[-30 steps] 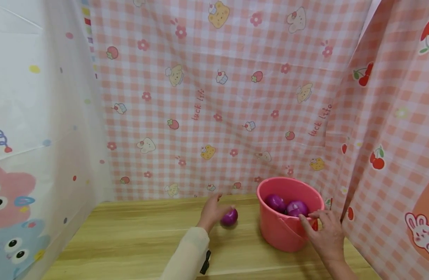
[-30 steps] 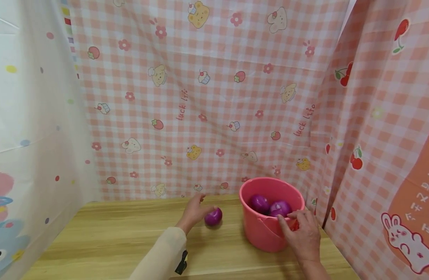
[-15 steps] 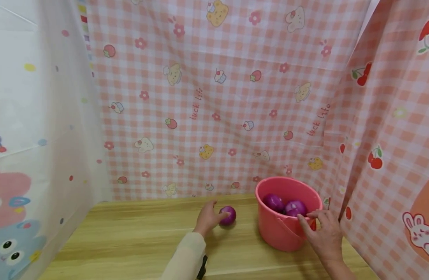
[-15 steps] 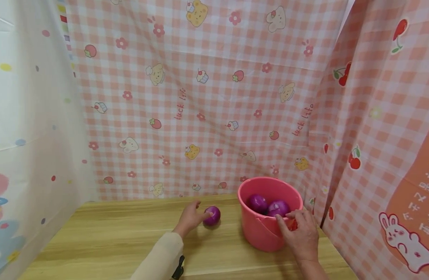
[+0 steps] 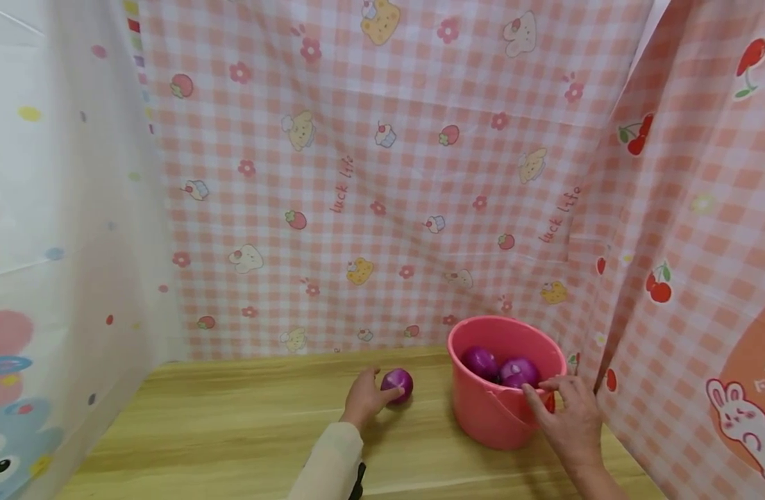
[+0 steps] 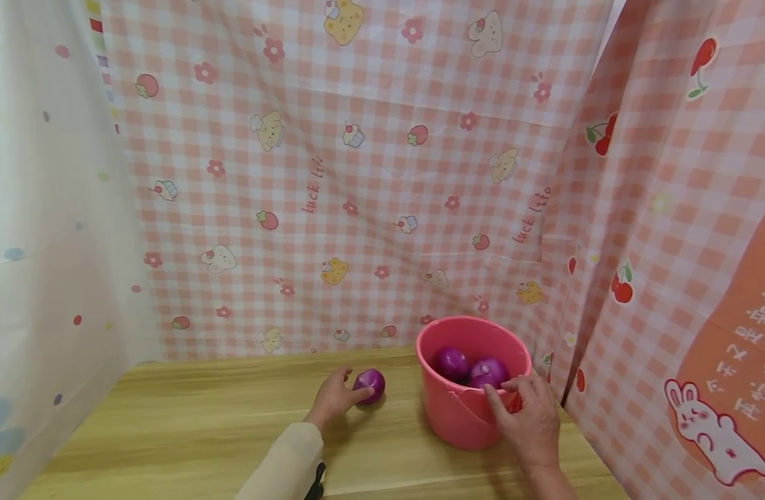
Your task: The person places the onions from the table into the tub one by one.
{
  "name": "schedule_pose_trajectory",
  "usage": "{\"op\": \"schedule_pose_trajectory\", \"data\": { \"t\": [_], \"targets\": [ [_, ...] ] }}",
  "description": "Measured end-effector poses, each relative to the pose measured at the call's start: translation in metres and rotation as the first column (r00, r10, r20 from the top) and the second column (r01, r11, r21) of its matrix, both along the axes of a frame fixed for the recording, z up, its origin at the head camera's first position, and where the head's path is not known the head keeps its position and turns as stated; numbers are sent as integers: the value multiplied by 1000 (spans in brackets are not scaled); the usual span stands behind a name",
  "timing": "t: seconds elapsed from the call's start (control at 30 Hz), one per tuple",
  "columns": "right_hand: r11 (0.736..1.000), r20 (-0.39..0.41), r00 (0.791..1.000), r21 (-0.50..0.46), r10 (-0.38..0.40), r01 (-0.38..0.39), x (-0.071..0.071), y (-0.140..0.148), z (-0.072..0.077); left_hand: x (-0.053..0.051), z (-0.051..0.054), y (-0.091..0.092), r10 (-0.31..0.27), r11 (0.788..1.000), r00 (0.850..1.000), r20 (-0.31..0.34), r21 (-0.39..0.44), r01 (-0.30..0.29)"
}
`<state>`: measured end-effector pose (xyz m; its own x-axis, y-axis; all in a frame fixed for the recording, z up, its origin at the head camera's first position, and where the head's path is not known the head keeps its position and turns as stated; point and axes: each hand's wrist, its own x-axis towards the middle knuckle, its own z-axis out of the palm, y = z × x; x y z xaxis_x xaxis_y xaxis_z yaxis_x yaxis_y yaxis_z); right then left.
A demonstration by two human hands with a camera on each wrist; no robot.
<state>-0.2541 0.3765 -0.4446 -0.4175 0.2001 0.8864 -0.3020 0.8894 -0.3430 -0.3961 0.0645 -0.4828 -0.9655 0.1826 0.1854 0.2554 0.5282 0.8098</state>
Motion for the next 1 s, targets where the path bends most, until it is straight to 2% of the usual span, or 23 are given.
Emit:
{"op": "schedule_pose_trajectory", "data": {
  "t": [0.2, 0.47, 0.77, 1.0],
  "targets": [
    [1000, -4, 1000, -11, 4, -4, -1, 1, -1, -4, -9, 4, 1, 1000, 1000, 3, 2, -1],
    [999, -56, 998, 24, 24, -22, -3, 3, -4, -8, -19, 10, -5, 1000, 1000, 10, -8, 5],
    [999, -43, 999, 22, 26, -25, -3, 2, -3, -10, -21, 12, -5, 999, 1000, -2, -40, 5],
    [1000, -35, 999, 17, 14, -13, -2, 2, -2, -12, -23, 16, -2, 1000, 1000, 2, -25, 2]
  ]
}}
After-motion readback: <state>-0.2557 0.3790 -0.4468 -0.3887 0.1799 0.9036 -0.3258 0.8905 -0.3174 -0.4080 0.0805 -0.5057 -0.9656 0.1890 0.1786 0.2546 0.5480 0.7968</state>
